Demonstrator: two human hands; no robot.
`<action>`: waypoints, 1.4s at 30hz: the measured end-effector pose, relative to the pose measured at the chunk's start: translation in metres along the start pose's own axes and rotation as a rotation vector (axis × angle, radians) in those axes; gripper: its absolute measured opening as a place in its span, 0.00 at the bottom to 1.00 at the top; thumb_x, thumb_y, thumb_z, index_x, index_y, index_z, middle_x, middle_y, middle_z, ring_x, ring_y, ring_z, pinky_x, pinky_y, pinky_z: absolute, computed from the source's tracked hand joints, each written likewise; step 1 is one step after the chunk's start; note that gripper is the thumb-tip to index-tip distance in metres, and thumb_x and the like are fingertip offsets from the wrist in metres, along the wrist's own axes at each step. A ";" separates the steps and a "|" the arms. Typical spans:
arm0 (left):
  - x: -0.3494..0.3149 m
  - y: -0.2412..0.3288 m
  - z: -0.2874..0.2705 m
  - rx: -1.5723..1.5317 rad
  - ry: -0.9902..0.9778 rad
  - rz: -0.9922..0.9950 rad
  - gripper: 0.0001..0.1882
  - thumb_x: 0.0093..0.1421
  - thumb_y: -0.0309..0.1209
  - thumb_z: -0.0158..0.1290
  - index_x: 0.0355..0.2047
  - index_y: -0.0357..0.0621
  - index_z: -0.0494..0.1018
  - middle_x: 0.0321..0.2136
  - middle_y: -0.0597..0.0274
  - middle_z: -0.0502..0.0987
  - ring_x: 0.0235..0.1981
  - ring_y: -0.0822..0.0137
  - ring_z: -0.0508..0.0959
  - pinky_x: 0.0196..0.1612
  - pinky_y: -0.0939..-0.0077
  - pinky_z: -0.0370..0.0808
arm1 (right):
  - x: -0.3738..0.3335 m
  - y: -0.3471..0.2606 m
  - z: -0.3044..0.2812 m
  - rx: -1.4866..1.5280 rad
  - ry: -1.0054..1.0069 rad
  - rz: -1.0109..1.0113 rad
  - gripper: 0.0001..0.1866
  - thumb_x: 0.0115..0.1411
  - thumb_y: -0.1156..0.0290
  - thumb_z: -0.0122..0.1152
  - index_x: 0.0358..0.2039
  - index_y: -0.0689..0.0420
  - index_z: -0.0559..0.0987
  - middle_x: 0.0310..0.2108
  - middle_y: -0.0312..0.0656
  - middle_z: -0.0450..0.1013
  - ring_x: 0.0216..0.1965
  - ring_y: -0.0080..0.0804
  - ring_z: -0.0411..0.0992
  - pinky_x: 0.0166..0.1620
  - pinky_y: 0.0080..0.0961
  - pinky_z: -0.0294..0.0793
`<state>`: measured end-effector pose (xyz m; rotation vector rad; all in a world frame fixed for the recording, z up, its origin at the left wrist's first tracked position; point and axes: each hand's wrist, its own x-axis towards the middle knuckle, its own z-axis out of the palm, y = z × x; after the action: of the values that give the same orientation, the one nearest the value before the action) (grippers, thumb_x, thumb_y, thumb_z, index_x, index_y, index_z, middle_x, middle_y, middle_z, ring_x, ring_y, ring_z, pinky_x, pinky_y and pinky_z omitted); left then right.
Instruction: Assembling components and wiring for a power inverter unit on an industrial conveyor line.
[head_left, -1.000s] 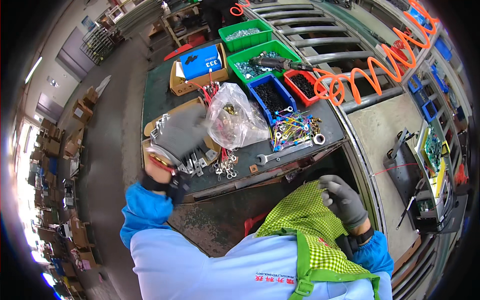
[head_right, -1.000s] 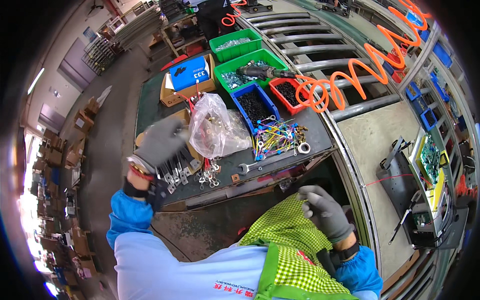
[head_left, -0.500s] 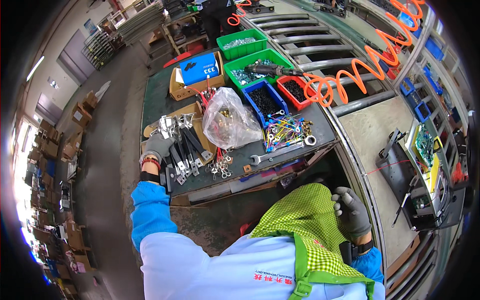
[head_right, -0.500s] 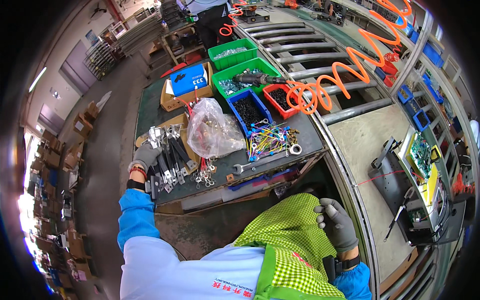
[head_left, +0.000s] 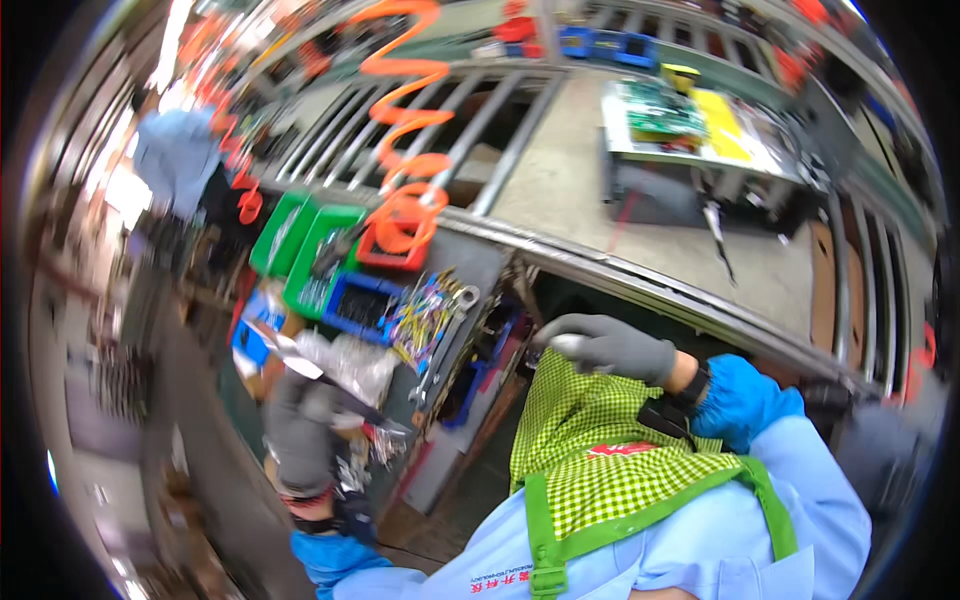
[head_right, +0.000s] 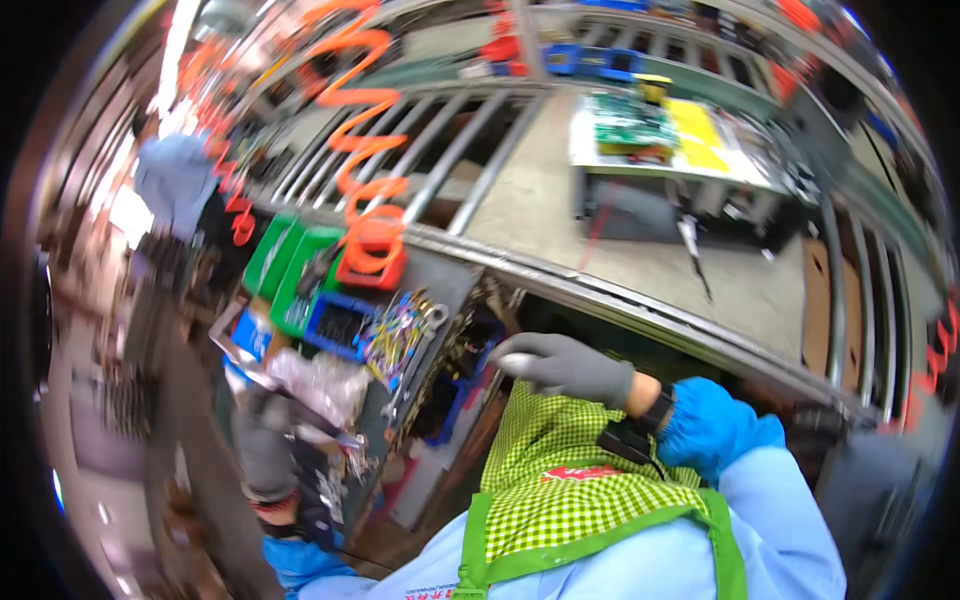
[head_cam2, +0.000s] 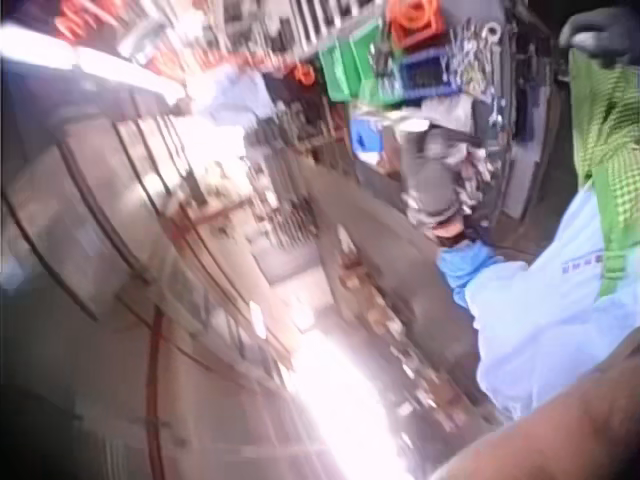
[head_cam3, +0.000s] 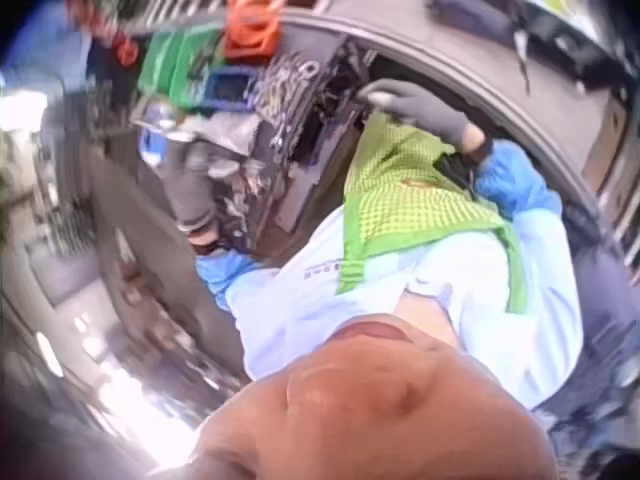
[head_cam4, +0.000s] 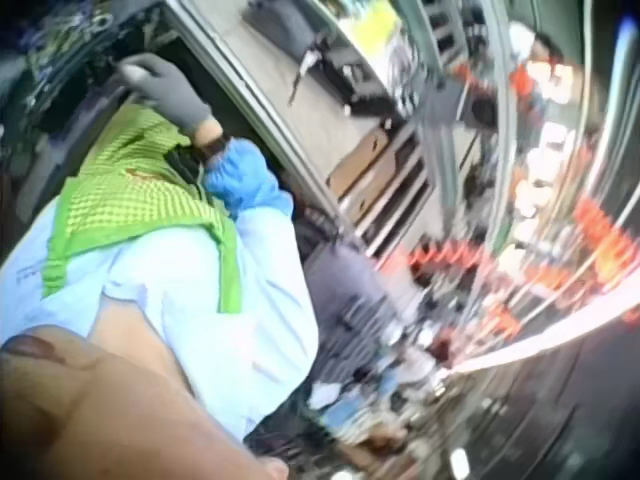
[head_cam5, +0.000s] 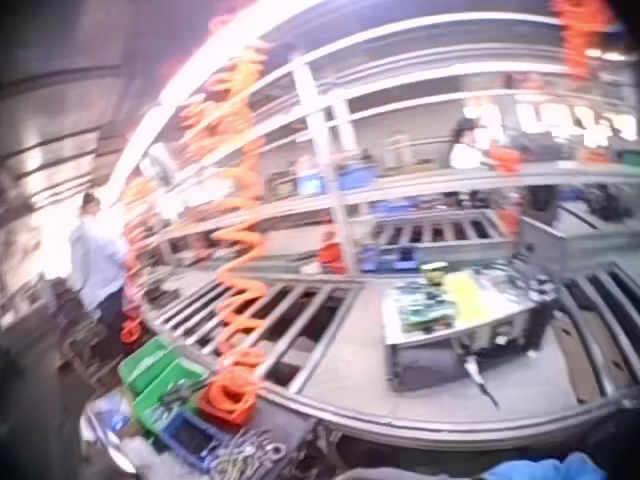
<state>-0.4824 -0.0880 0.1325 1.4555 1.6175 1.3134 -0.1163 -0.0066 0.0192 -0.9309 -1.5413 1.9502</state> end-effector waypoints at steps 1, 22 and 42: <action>0.010 0.008 0.034 -0.105 -0.205 -0.060 0.09 0.57 0.24 0.51 0.38 0.38 0.73 0.29 0.63 0.76 0.28 0.72 0.76 0.33 0.77 0.74 | -0.001 -0.007 0.003 -0.055 -0.019 -0.085 0.22 0.66 0.54 0.53 0.54 0.54 0.73 0.32 0.29 0.70 0.28 0.13 0.64 0.29 0.13 0.65; 0.148 -0.059 0.377 0.173 -0.764 0.253 0.15 0.62 0.37 0.52 0.40 0.37 0.75 0.31 0.55 0.80 0.32 0.68 0.79 0.39 0.72 0.75 | -0.103 -0.008 -0.140 -0.023 0.933 -0.126 0.14 0.62 0.60 0.57 0.34 0.59 0.77 0.19 0.28 0.63 0.19 0.12 0.59 0.22 0.13 0.55; 0.207 -0.034 0.343 -0.067 -0.878 -0.095 0.14 0.64 0.37 0.52 0.43 0.39 0.71 0.30 0.61 0.79 0.26 0.76 0.78 0.29 0.86 0.73 | 0.012 0.029 -0.173 -1.257 1.145 0.032 0.13 0.56 0.61 0.54 0.27 0.59 0.78 0.26 0.51 0.74 0.28 0.49 0.75 0.32 0.43 0.72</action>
<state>-0.2336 0.2076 0.0222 1.5668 1.0177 0.5167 0.0077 0.1054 -0.0339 -1.9854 -1.7494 -0.0314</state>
